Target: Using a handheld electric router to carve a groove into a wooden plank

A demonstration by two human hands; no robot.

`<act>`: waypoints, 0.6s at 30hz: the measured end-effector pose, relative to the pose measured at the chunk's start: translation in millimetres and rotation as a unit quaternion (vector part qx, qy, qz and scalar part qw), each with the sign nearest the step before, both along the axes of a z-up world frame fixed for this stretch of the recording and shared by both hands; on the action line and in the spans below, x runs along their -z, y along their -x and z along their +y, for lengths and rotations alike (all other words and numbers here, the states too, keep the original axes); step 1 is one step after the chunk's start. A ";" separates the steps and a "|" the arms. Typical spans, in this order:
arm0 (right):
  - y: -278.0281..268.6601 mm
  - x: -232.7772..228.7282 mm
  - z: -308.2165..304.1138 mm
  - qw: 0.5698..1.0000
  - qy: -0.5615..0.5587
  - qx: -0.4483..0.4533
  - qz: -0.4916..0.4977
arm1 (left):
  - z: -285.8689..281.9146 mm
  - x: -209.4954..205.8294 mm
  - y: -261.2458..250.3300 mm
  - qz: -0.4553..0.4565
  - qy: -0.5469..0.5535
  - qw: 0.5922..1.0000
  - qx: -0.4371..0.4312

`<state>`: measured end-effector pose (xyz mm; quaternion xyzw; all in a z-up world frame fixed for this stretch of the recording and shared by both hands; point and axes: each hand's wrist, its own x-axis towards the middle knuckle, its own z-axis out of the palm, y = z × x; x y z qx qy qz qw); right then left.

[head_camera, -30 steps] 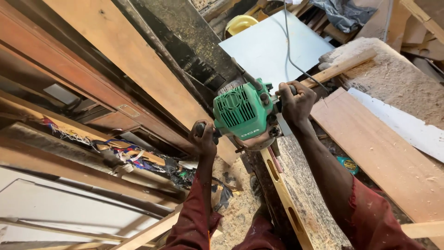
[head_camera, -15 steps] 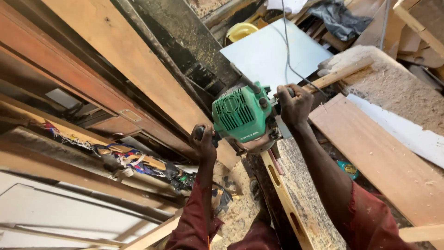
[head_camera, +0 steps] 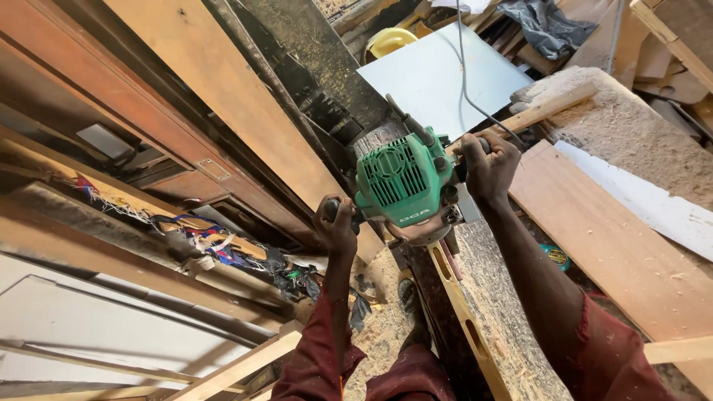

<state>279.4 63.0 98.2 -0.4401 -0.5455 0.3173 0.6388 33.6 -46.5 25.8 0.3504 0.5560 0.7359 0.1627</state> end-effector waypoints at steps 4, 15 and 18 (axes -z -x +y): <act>-1.1 -3.2 -1.2 1.000 -0.005 0.000 0.000 | -1.4 -2.8 0.4 0.024 0.026 0.999 0.002; -3.5 23.9 1.7 0.996 0.051 0.043 -0.058 | -2.6 9.8 -1.6 0.046 0.057 0.997 -0.013; -3.4 -0.7 1.8 1.000 0.017 0.013 0.001 | 1.4 -6.3 -0.7 0.048 0.067 0.997 0.014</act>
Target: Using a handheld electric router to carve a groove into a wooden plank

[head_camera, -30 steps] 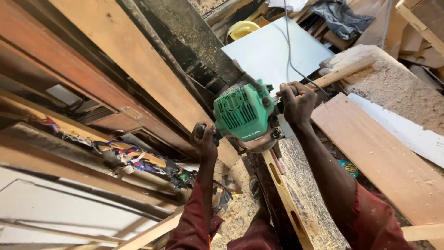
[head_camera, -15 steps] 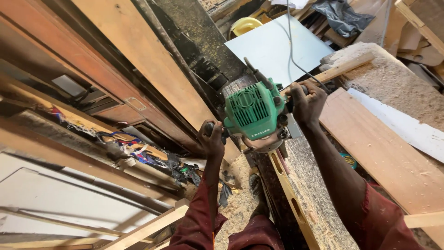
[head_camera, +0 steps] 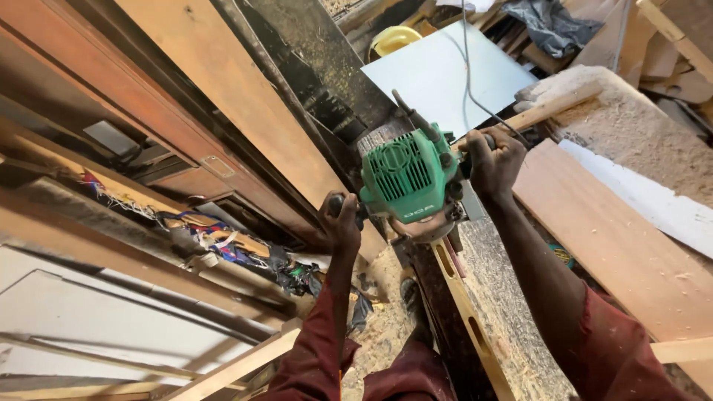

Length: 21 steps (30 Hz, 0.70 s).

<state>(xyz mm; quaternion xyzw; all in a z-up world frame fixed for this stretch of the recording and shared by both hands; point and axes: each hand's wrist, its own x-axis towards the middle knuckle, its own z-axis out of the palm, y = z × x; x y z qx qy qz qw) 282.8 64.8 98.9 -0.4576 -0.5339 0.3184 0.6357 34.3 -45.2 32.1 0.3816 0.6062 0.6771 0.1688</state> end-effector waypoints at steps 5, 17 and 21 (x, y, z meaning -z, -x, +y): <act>-1.4 -1.0 3.1 0.999 -0.020 -0.012 0.023 | 0.9 -11.1 -5.4 -0.028 -0.033 0.999 -0.008; -6.3 29.8 10.2 1.000 -0.009 0.018 -0.011 | -1.7 -2.7 -13.6 -0.055 -0.016 0.998 -0.025; -4.0 28.1 3.8 1.000 -0.011 0.020 -0.013 | 0.0 15.3 5.5 -0.021 0.033 0.999 -0.009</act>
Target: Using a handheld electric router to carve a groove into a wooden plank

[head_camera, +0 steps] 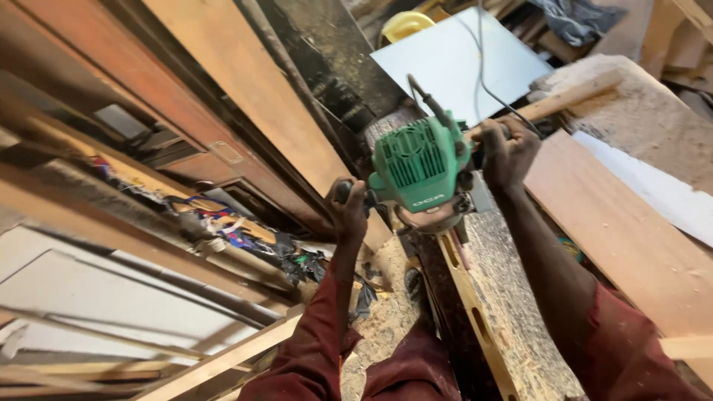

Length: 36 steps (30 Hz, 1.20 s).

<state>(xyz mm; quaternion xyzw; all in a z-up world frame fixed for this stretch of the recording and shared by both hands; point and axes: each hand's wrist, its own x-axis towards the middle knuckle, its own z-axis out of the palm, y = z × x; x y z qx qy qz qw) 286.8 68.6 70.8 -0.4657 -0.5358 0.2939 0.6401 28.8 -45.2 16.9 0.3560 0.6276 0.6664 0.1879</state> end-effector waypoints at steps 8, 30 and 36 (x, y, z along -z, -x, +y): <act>0.6 16.8 10.2 1.000 -0.017 -0.011 -0.023 | 22.9 71.3 20.0 0.101 -0.029 0.986 -0.133; 37.3 -5.6 36.7 0.999 -0.002 -0.009 -0.034 | 36.7 -0.5 20.0 -0.005 -0.033 0.998 -0.045; 31.6 -20.6 31.6 1.000 -0.001 -0.012 0.003 | 40.7 -18.5 2.3 -0.064 -0.124 0.990 -0.026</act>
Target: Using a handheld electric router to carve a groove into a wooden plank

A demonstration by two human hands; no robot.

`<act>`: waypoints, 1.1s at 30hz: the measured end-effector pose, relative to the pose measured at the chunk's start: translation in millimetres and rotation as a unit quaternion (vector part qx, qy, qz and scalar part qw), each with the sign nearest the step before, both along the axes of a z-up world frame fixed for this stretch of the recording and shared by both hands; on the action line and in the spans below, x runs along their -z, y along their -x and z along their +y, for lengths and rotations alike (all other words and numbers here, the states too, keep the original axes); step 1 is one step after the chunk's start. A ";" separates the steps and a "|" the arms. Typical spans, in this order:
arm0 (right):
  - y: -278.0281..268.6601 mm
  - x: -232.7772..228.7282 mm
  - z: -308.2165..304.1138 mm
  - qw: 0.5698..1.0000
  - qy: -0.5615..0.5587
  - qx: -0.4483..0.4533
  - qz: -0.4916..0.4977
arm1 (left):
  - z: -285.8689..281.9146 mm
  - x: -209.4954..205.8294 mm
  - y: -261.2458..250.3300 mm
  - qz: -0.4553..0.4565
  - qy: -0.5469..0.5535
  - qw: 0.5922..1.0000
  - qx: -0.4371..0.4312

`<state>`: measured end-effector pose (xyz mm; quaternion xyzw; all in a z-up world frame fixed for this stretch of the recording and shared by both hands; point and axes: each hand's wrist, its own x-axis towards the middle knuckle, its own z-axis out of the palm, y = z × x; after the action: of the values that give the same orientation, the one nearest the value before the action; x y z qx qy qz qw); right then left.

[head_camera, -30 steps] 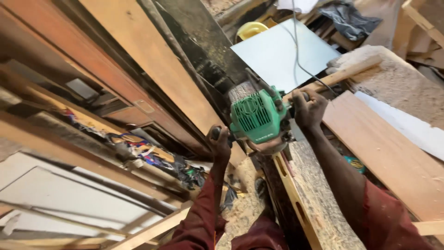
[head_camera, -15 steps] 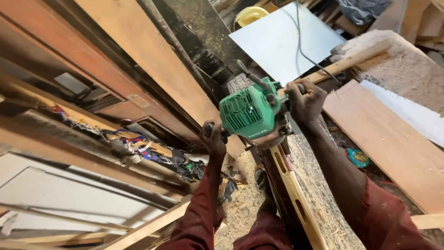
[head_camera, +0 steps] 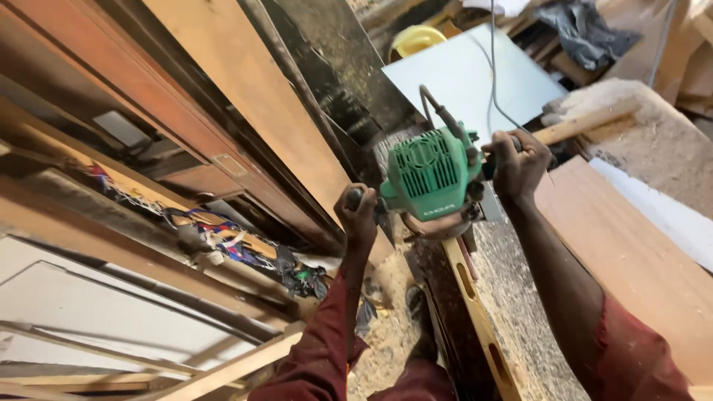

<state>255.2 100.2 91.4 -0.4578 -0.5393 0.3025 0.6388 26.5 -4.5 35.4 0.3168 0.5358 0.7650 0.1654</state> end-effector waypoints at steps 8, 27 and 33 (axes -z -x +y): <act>-4.5 -30.1 -13.7 0.999 0.050 -0.017 0.011 | -4.1 -3.7 -0.8 0.000 -0.048 0.998 0.044; 2.0 -20.7 -3.2 0.998 0.069 -0.007 -0.005 | 2.2 -9.1 11.4 0.010 -0.048 0.997 0.053; 0.1 -2.1 2.7 0.998 0.066 -0.002 -0.015 | 4.3 5.2 9.7 0.002 -0.049 0.997 0.059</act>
<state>255.1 102.9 93.5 -0.5020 -0.5288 0.3316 0.5986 16.8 -0.2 30.2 0.3568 0.4782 0.7788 0.1935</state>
